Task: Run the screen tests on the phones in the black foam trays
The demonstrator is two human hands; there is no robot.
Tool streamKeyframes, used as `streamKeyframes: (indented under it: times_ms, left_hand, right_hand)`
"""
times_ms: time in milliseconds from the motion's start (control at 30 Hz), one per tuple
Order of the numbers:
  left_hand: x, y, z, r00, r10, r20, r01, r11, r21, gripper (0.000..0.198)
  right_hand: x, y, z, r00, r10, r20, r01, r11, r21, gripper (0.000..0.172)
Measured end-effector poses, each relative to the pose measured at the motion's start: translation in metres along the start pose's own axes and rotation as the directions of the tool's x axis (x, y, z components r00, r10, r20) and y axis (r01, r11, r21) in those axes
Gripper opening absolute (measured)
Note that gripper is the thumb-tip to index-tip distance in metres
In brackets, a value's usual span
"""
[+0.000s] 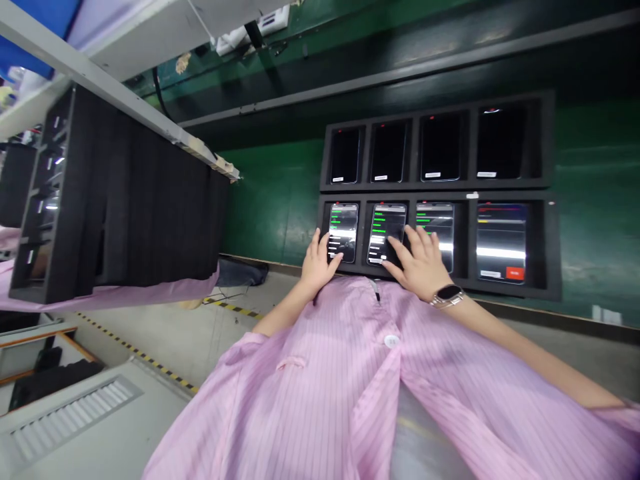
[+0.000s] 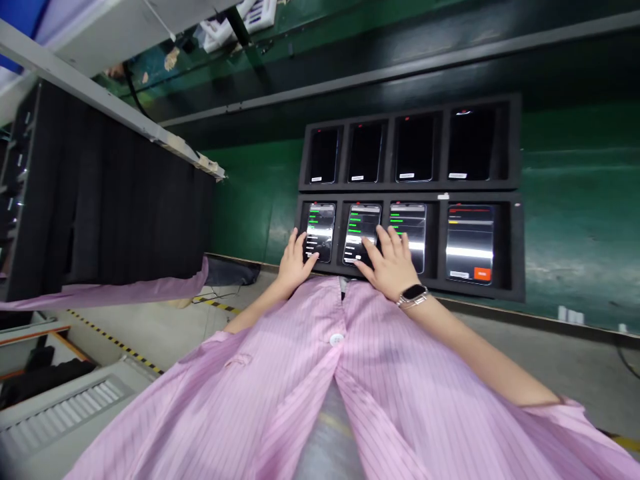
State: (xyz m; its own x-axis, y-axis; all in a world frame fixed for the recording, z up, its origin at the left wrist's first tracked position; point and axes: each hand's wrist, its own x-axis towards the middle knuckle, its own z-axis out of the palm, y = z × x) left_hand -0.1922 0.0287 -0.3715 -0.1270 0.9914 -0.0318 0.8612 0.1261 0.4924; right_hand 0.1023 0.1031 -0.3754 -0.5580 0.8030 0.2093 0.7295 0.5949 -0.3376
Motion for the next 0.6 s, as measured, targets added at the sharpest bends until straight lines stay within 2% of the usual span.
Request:
streamKeyframes:
  times_ms: [133, 267, 367, 467, 533, 600]
  left_hand:
    - [0.002, 0.001, -0.001, 1.000, -0.015, 0.018, 0.015, 1.000, 0.004, 0.075]
    - [0.002, 0.005, -0.003, 0.999, -0.028, 0.027, 0.027, 0.999, 0.018, 0.069]
    - [0.003, 0.008, -0.005, 0.999, -0.037, 0.029, 0.036, 0.999, 0.025, 0.065]
    - [0.003, 0.010, -0.007, 0.998, -0.043, 0.040, 0.042, 0.999, 0.033, 0.058]
    - [0.001, 0.009, -0.008, 0.998, -0.045, 0.046, 0.044, 0.999, 0.017, 0.056]
    - [-0.002, 0.005, -0.008, 0.998, -0.051, 0.020, 0.052, 0.997, -0.050, 0.061]
  right_hand:
    - [0.015, -0.010, 0.012, 0.999, -0.018, 0.035, 0.017, 1.000, 0.022, 0.062]
    - [0.010, -0.004, 0.009, 0.998, -0.014, 0.061, 0.012, 0.999, 0.043, 0.062]
    - [-0.003, 0.006, 0.001, 0.997, 0.021, 0.080, -0.024, 0.999, 0.044, 0.062]
    - [-0.024, 0.023, -0.011, 0.995, 0.090, 0.049, -0.091, 0.996, 0.013, 0.062]
    - [-0.041, 0.039, -0.022, 0.985, 0.170, -0.002, -0.170, 0.985, -0.020, 0.063]
    - [-0.060, 0.059, -0.035, 0.954, 0.293, -0.063, -0.296, 0.954, -0.049, 0.065]
